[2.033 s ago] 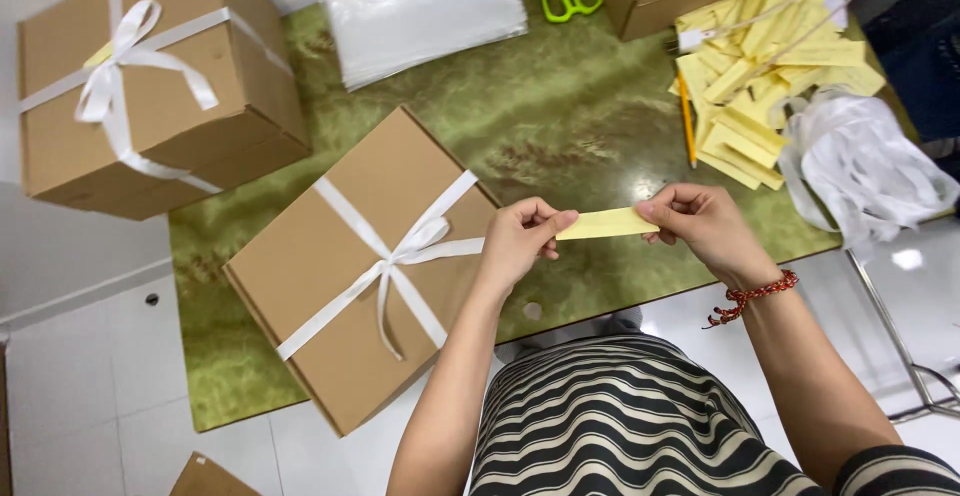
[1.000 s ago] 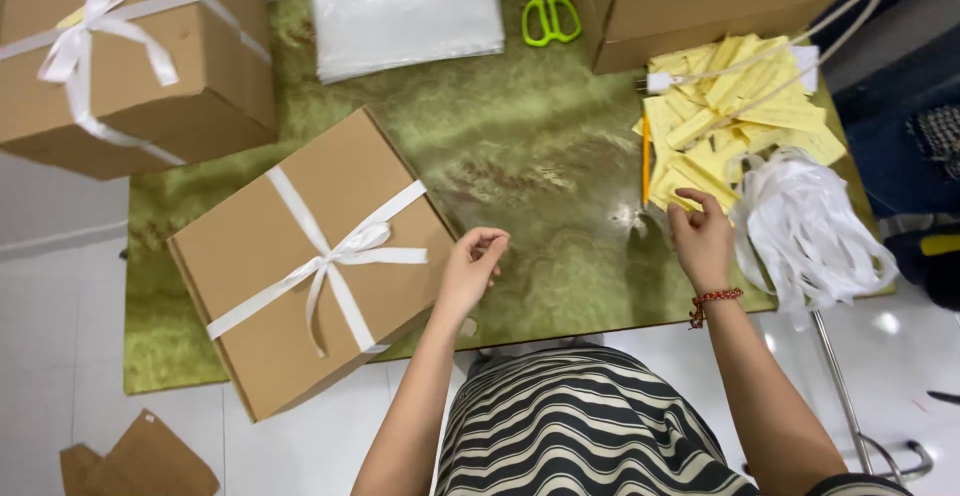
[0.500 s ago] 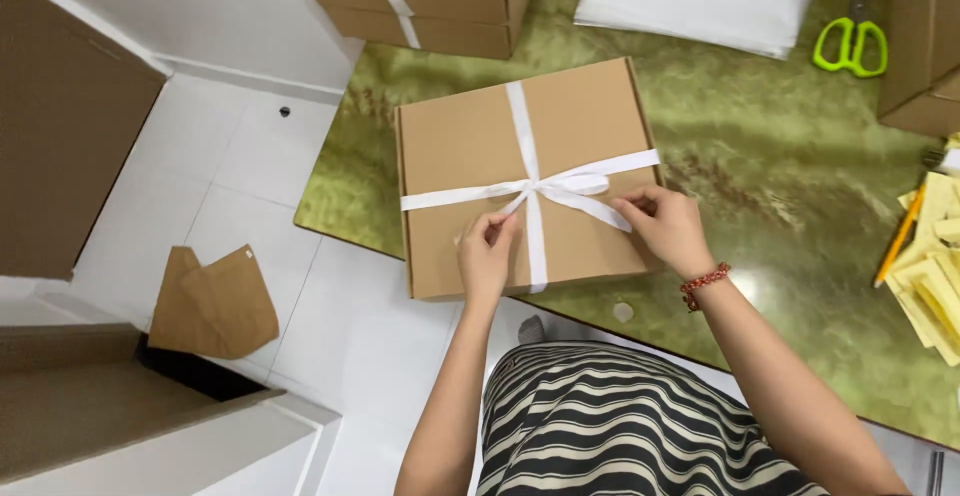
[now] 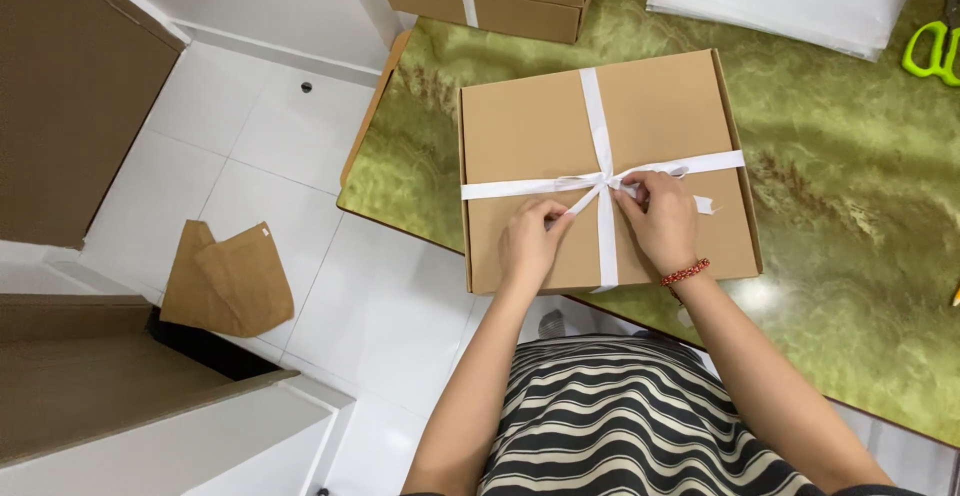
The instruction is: Packing garments into boxes, hanging clothes on a rack, and tying ribbons on gift boxes
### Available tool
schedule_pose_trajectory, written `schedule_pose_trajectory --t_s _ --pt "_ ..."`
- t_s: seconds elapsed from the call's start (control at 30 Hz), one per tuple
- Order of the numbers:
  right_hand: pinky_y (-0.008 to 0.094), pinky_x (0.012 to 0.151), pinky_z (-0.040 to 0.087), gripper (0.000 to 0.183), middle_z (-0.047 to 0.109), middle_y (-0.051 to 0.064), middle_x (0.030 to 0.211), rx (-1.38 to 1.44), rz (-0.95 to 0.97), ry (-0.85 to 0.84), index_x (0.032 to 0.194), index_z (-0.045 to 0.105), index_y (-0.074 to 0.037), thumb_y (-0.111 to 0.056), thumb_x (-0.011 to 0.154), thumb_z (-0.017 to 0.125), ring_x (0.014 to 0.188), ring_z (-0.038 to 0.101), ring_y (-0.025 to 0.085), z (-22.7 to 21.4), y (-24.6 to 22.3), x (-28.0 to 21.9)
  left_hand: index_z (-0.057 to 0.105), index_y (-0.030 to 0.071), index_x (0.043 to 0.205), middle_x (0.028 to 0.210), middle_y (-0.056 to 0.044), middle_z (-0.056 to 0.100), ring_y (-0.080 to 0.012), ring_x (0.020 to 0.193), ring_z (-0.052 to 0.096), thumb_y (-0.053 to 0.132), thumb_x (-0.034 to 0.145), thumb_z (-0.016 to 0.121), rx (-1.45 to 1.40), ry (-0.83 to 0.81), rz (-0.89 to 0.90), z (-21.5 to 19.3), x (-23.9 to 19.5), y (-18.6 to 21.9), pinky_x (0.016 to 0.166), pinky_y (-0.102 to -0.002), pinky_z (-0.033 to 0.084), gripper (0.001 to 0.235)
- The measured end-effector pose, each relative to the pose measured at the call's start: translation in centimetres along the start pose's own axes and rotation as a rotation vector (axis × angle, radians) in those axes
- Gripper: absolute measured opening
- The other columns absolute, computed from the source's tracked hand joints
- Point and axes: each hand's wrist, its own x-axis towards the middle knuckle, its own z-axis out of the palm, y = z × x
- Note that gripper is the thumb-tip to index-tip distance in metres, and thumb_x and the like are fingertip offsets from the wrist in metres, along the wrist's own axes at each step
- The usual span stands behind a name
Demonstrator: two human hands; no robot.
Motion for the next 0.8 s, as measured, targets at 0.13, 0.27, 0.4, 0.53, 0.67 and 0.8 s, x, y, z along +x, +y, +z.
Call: schedule_pose_trajectory --t_s 0.13,0.27,0.4,0.53,0.67,0.8 --pt "0.043 0.081 0.054 0.015 0.063 0.006 0.079 -0.033 -0.041 0.044 0.108 0.078 -0.014 -0.019 0.096 0.084 0.085 0.067 0.03 0.2 0.1 -0.2 0.078 0.023 0.102 0.101 0.001 0.072 -0.0296 0.103 0.078 0.039 0.096 0.076 -0.041 0.03 0.03 -1.4 0.5 -1.0 0.09 -0.045 0.062 0.018" --pt "0.041 0.081 0.054 0.009 0.065 0.005 0.081 -0.091 -0.087 0.085 0.105 0.077 -0.017 -0.023 0.101 0.082 0.086 0.069 0.028 0.6 0.8 -0.4 0.074 0.018 0.102 0.102 -0.005 0.069 -0.0368 0.106 0.074 0.03 0.101 0.071 -0.07 0.207 0.036 -4.7 1.9 -4.9 0.092 -0.049 0.059 0.012" --pt "0.037 0.08 0.054 0.009 0.066 0.002 0.081 -0.149 -0.079 0.1 0.106 0.077 -0.019 -0.026 0.103 0.082 0.087 0.07 0.025 0.8 1.1 -0.6 0.068 0.021 0.106 0.108 -0.003 0.064 -0.0368 0.112 0.07 0.032 0.105 0.068 -0.1 0.429 -0.121 -9.4 1.7 -8.3 0.1 -0.051 0.054 0.011" --pt "0.04 0.079 0.055 0.01 0.067 0.002 0.083 -0.184 -0.059 0.099 0.108 0.075 -0.021 -0.028 0.104 0.081 0.089 0.07 0.026 0.9 1.7 -0.6 0.067 0.02 0.105 0.103 -0.004 0.063 -0.0306 0.102 0.069 0.026 0.104 0.071 -0.146 0.753 -0.1 -9.7 4.1 -14.0 0.09 -0.041 0.054 0.008" --pt "0.038 0.069 0.052 0.006 0.069 0.003 0.085 0.352 0.164 0.165 0.121 0.058 -0.016 -0.02 0.118 0.061 0.079 0.067 0.026 0.5 2.3 0.3 0.062 0.02 0.123 0.121 -0.009 0.055 -0.0274 0.098 0.066 0.014 0.097 0.075 -0.307 0.774 -0.1 -9.6 3.0 -10.7 0.092 -0.038 0.057 0.03" --pt "0.034 0.05 0.061 0.006 0.073 0.021 0.105 0.917 0.258 0.365 0.124 0.04 -0.013 -0.01 0.122 0.045 0.084 0.078 0.023 -4.9 -0.2 1.1 0.064 0.023 0.128 0.134 -0.006 0.05 -0.0176 0.079 0.07 0.024 0.1 0.066 -0.478 0.57 -0.129 -7.3 3.3 -9.0 0.09 -0.036 0.057 0.027"
